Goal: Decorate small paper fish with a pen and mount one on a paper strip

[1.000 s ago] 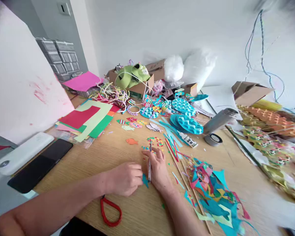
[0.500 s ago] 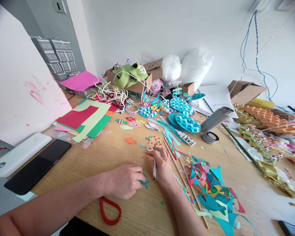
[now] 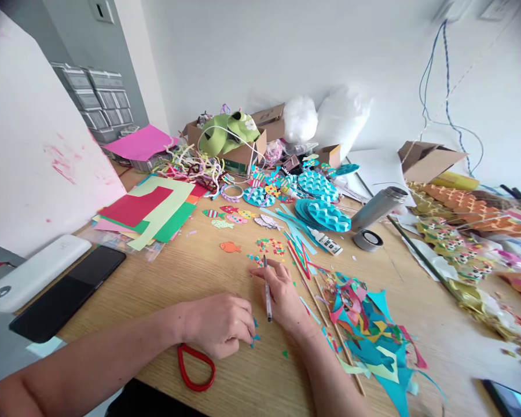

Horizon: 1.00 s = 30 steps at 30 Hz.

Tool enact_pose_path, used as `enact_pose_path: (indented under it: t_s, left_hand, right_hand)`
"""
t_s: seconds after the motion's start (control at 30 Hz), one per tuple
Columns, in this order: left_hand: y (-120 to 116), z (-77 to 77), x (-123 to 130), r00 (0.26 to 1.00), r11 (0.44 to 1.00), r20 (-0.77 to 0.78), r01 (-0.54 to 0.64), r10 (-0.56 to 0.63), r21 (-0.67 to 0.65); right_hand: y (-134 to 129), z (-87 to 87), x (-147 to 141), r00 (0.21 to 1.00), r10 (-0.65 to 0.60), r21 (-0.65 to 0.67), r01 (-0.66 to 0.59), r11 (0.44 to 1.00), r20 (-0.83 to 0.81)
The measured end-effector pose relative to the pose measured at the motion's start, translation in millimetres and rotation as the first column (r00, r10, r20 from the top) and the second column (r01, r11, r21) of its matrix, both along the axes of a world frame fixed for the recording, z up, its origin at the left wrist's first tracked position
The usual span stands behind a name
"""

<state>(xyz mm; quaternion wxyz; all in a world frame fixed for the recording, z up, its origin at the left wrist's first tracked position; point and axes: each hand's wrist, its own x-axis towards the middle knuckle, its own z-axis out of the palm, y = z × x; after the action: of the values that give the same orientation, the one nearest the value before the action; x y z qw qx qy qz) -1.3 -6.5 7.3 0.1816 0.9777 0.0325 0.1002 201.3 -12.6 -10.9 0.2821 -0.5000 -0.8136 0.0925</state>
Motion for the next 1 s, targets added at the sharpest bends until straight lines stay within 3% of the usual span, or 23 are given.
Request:
enact_pose_path:
  t_s: [0.2, 0.37, 0.53, 0.67, 0.87, 1.0]
  left_hand:
    - [-0.8, -3.7, 0.2, 0.999, 1.0, 0.036, -0.003, 0.004, -0.007]
    - [-3.5, -6.0, 0.5, 0.998, 1.0, 0.067, -0.016, 0.017, -0.008]
    - [-4.8, -7.6, 0.9, 0.995, 1.0, 0.1, -0.007, 0.007, -0.002]
    - [-3.8, -6.6, 0.4, 0.995, 1.0, 0.1, -0.009, 0.01, -0.003]
    - [-4.8, -1.0, -0.5, 0.997, 0.999, 0.078, -0.025, 0.022, 0.033]
    - [-4.0, -2.5, 0.5, 0.996, 1.0, 0.082, -0.03, 0.029, 0.008]
  right_hand:
    - [-9.9, 8.5, 4.5, 0.99, 0.072, 0.049, -0.079, 0.996, 0.124]
    - [-18.3, 15.8, 12.7, 0.999, 0.005, 0.017, -0.006, 1.0, 0.053]
    - [-7.5, 15.9, -8.3, 0.983, 0.153, -0.018, -0.152, 0.988, 0.104]
    - [-4.8, 20.7, -15.2, 0.965, 0.195, -0.011, -0.196, 0.981, 0.173]
    - [-12.7, 29.4, 10.9, 0.983, 0.114, -0.001, -0.115, 0.993, 0.142]
    - [-5.1, 25.8, 3.7, 0.983, 0.105, -0.032, -0.101, 0.994, 0.149]
